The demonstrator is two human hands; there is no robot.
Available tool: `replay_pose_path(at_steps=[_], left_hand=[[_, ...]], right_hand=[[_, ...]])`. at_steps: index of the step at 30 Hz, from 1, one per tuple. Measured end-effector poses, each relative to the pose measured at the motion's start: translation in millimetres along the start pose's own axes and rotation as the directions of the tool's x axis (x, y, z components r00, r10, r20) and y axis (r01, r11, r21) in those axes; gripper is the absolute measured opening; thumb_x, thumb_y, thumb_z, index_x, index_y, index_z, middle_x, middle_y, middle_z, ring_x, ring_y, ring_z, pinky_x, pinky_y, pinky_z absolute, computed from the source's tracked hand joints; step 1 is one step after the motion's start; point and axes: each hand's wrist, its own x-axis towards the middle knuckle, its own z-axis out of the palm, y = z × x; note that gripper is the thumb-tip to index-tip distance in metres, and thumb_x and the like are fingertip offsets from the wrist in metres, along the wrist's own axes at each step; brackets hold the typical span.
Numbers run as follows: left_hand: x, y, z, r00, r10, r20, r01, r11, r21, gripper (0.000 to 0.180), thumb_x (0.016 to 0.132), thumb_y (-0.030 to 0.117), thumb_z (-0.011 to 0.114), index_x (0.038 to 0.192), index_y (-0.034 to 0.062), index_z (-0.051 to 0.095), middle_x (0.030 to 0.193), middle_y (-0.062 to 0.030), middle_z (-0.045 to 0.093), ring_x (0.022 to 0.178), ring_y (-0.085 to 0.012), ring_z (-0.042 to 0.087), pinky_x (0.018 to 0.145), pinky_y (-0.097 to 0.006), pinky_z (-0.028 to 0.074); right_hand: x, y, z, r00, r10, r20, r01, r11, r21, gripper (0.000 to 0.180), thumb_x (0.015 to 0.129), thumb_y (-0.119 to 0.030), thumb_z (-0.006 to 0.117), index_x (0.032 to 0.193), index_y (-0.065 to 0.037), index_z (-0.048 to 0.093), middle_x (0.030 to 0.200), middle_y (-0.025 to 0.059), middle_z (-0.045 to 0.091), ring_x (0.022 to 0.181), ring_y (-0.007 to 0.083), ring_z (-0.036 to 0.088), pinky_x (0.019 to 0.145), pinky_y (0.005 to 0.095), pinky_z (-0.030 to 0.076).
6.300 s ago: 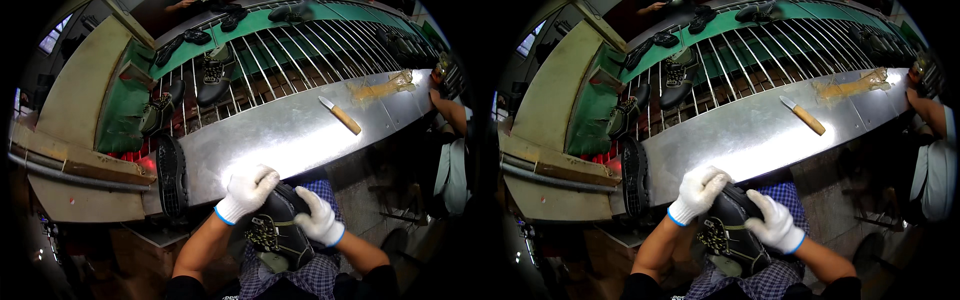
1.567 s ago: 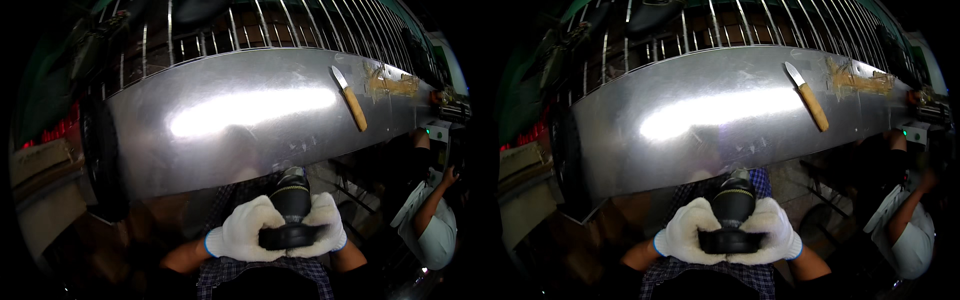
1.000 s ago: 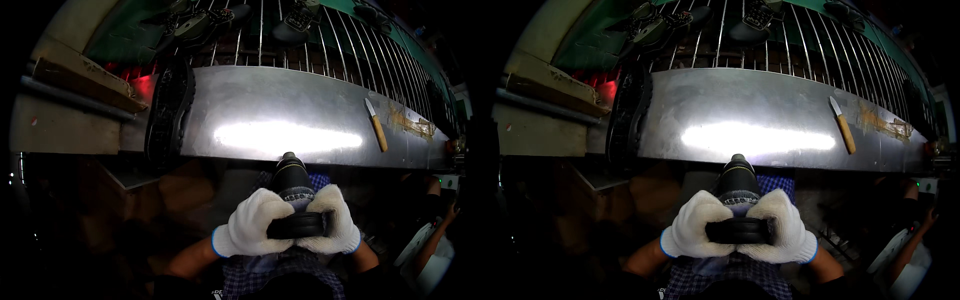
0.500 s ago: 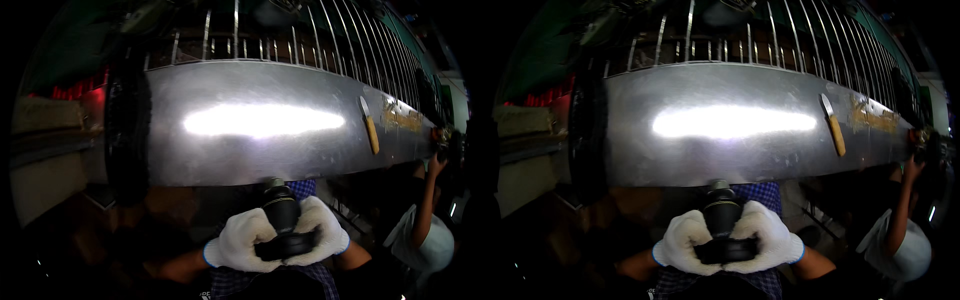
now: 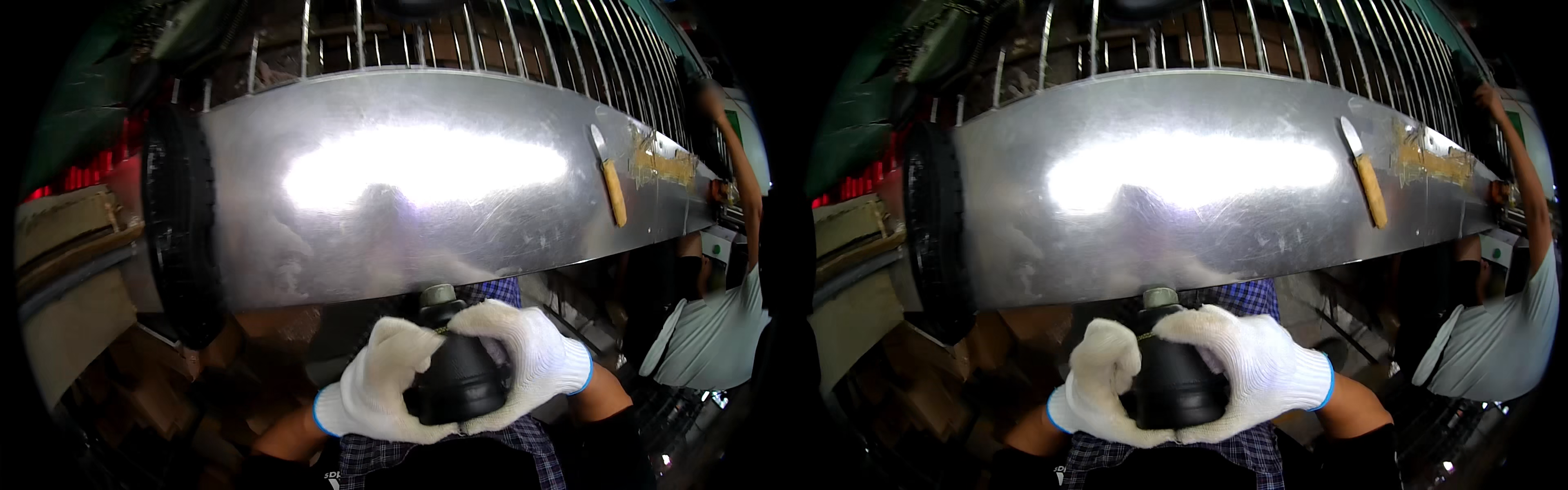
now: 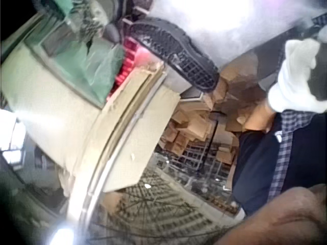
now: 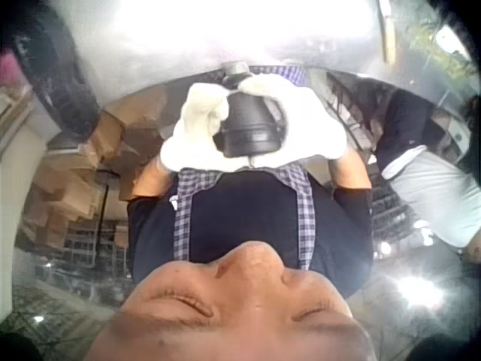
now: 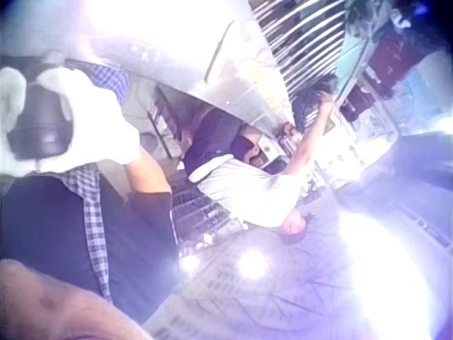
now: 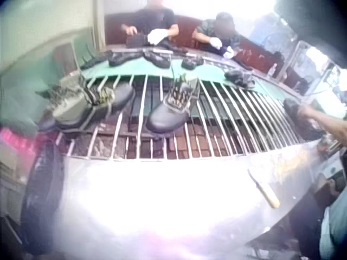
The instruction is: The person picks up shoes from a conveyor belt, wipes the soles and edges with a small brush, and places them back onto the belt.
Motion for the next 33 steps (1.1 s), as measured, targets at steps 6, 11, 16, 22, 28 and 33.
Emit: replay_pose_path(at_steps=[6,11,16,22,28,33], left_hand=[[2.4,17.1,-5.2,0.990,0.111,0.090,-0.139,0.898,0.416,0.098,0.064,0.062,0.100,0.141,0.0091,0.071,0.106,-0.0137,0.064,0.097,-0.0290,0.070,0.075,-0.041,0.064],[23.1,8.8,-20.6,0.902,0.378,0.211,-0.431,0.743,0.513,0.093,0.075,0.078,0.083,0.135,0.0070,0.075,0.143,-0.0261,0.062,0.133,-0.0441,0.060,0.115,-0.054,0.051],[84.9,28.2,-24.8,0.982,0.182,0.054,-0.177,0.980,-0.088,0.040,0.117,0.028,0.053,0.128,-0.0051,0.073,0.125,-0.0124,0.077,0.120,-0.0225,0.070,0.111,-0.036,0.053],[86.5,62.4,-60.2,0.879,0.301,-0.370,-0.178,0.927,0.331,0.060,0.109,0.050,0.064,0.132,-0.0055,0.069,0.124,-0.0215,0.076,0.117,-0.0296,0.072,0.104,-0.040,0.055],[21.8,-27.6,-17.6,0.812,0.358,-0.460,0.072,0.721,0.689,0.079,0.087,0.058,0.085,0.133,-0.0038,0.065,0.114,-0.0221,0.072,0.107,-0.0402,0.070,0.094,-0.051,0.057],[12.7,-24.1,-16.1,0.873,0.169,-0.457,0.217,0.705,0.675,0.068,0.084,0.052,0.090,0.119,-0.0017,0.069,0.105,-0.0166,0.075,0.096,-0.0328,0.074,0.085,-0.046,0.060]], right_hand=[[-47.0,25.9,47.3,0.964,0.149,-0.219,-0.163,0.985,-0.050,0.135,0.062,-0.064,0.101,0.162,-0.001,0.037,0.139,0.0232,0.062,0.108,0.0307,0.074,0.092,0.0388,0.064],[-69.2,114.4,136.8,0.942,0.268,-0.203,-0.089,0.782,0.617,0.103,0.084,-0.030,0.094,0.166,-0.003,0.036,0.153,0.0176,0.059,0.136,0.0277,0.061,0.114,0.0401,0.052],[-44.9,88.5,56.9,0.979,0.096,-0.179,-0.003,0.888,0.459,0.054,0.096,-0.019,0.077,0.143,0.005,0.064,0.131,0.0093,0.074,0.124,0.0194,0.065,0.111,0.0368,0.052],[-22.7,16.9,-105.8,0.750,0.093,-0.655,0.166,0.932,0.323,0.038,0.113,-0.029,0.060,0.138,-0.002,0.068,0.111,0.0125,0.077,0.095,0.0205,0.076,0.080,0.0328,0.062],[-87.9,102.4,-113.3,0.698,-0.192,-0.690,-0.544,0.484,-0.685,0.049,0.089,-0.025,0.081,0.136,-0.021,0.070,0.130,0.0149,0.066,0.122,0.0423,0.065,0.102,0.0533,0.056],[-98.0,137.8,-126.5,0.550,-0.106,-0.829,-0.783,0.282,-0.555,0.054,0.098,-0.012,0.064,0.152,-0.018,0.056,0.122,0.0215,0.069,0.101,0.0469,0.071,0.090,0.0576,0.059]])
